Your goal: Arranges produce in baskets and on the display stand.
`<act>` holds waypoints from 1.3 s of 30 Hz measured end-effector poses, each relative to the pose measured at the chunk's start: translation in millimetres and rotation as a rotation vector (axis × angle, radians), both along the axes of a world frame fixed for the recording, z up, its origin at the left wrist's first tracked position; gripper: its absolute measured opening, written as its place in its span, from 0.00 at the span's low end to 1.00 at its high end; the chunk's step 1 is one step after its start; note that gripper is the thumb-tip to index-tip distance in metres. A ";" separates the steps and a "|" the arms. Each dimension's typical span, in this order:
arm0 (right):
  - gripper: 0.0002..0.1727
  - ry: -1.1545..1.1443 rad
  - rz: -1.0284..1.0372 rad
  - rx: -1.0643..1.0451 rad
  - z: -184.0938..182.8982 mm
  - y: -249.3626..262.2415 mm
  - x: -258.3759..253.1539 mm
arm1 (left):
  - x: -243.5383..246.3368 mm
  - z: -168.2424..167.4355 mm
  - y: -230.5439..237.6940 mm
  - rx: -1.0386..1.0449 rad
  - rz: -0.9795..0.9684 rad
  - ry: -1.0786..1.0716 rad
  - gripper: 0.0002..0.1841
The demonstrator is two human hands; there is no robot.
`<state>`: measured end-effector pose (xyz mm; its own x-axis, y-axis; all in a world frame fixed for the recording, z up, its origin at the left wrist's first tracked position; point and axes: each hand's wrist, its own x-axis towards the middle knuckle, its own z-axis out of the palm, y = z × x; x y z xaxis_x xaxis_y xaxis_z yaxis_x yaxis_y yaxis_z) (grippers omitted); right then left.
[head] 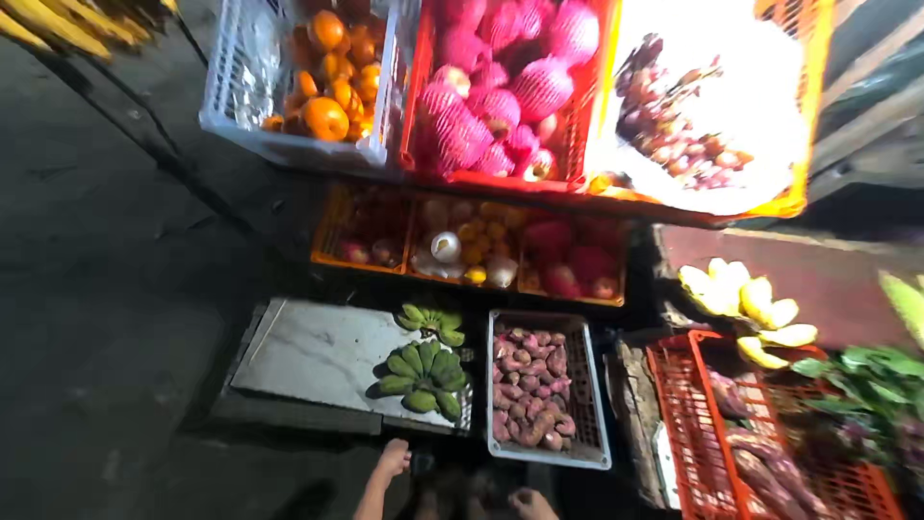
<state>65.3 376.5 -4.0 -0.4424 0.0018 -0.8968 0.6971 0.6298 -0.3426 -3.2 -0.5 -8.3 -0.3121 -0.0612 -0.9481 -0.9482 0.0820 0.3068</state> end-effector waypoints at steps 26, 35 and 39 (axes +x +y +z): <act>0.39 0.460 0.579 0.055 -141.9 -244.9 -181.6 | -150.4 -124.3 -43.7 -0.638 -0.990 0.253 0.48; 0.22 0.563 0.788 0.064 -178.4 -265.8 -159.3 | -166.6 -129.9 -31.1 -0.730 -1.203 0.143 0.32; 0.39 0.341 0.608 -0.049 -94.5 -248.8 -135.0 | -165.6 -120.1 -34.9 -0.691 -1.253 0.136 0.23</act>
